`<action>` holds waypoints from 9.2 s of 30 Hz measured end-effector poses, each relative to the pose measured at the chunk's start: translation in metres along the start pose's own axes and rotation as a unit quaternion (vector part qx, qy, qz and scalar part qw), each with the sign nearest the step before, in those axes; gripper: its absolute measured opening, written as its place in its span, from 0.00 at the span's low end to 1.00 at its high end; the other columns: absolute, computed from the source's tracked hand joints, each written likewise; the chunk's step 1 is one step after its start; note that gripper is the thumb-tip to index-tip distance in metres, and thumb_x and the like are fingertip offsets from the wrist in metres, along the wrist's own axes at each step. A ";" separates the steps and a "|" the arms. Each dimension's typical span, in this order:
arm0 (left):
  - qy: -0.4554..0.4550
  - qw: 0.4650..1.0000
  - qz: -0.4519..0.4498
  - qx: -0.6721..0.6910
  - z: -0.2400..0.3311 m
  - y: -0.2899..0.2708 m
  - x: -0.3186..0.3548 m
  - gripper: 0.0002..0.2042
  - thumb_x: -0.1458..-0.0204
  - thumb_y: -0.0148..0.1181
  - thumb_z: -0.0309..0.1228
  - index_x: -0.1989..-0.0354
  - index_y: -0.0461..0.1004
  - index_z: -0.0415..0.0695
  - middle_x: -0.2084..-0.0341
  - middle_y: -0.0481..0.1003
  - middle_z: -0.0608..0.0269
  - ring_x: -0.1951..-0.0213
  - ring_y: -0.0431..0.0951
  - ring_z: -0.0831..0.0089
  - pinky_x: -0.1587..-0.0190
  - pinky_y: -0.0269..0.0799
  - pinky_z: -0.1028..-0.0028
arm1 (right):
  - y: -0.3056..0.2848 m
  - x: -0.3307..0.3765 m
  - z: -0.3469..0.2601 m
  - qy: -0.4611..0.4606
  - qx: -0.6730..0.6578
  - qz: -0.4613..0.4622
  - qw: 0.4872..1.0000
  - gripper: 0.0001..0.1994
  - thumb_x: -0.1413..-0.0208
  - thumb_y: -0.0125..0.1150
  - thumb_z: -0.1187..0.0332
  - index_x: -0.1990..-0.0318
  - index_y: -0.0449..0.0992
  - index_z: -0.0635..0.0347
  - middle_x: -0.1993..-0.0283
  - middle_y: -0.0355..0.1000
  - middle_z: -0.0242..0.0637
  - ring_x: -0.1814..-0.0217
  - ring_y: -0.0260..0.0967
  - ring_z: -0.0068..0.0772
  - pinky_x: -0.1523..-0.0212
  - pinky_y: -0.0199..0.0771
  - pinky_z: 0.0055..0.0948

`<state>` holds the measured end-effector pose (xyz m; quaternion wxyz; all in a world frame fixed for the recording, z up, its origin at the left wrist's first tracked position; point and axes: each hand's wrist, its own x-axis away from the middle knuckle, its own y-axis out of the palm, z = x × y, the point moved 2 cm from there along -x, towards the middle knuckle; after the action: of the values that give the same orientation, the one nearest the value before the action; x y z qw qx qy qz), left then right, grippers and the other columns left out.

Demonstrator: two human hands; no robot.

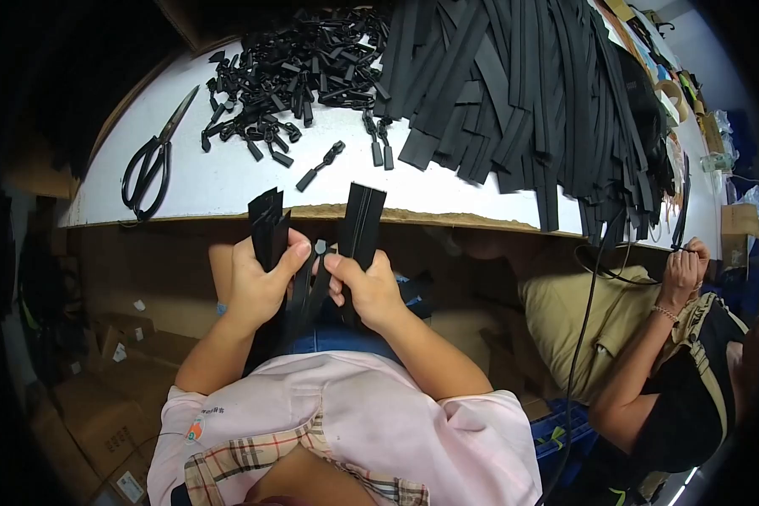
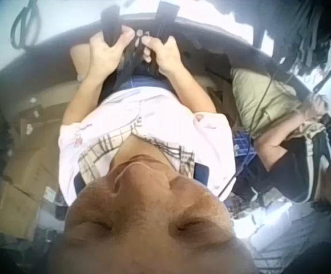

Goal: Assembling plastic buckles and clips onto black nylon straps at a workbench.

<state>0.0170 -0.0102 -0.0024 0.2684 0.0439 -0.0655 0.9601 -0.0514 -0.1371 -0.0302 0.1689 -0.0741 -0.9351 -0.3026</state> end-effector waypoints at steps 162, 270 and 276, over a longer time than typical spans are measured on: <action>0.061 0.990 0.030 0.126 0.004 -0.001 0.033 0.04 0.55 0.59 0.24 0.72 0.71 0.38 0.76 0.71 0.67 0.74 0.69 0.83 0.70 0.65 0.83 | 0.028 0.014 -0.060 -0.429 0.456 -0.126 0.770 0.13 0.60 0.57 0.82 0.63 0.73 0.64 0.73 0.66 0.39 0.74 0.65 0.32 0.75 0.67 0.25; -0.148 0.918 -0.097 0.355 0.011 -0.001 0.003 0.08 0.50 0.53 0.31 0.73 0.66 0.38 0.88 0.62 0.68 0.90 0.54 0.87 0.89 0.51 0.84 | 0.022 0.019 -0.023 -0.172 0.128 -0.199 0.956 0.02 0.57 0.57 0.76 0.74 0.71 0.65 0.75 0.65 0.33 0.74 0.61 0.20 0.75 0.60 0.18; -0.218 0.893 -0.225 0.323 0.006 0.000 0.016 0.06 0.54 0.53 0.28 0.72 0.67 0.39 0.87 0.62 0.70 0.90 0.56 0.87 0.89 0.51 0.85 | 0.021 0.012 -0.037 -0.468 0.535 -0.053 0.702 0.21 0.63 0.62 0.74 0.55 0.70 0.66 0.73 0.63 0.38 0.77 0.62 0.32 0.79 0.64 0.25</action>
<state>0.0038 -0.0030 0.0052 0.4278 0.3499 0.2025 0.8085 -0.0472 -0.1420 0.0138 -0.2950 -0.0538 -0.9008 0.3140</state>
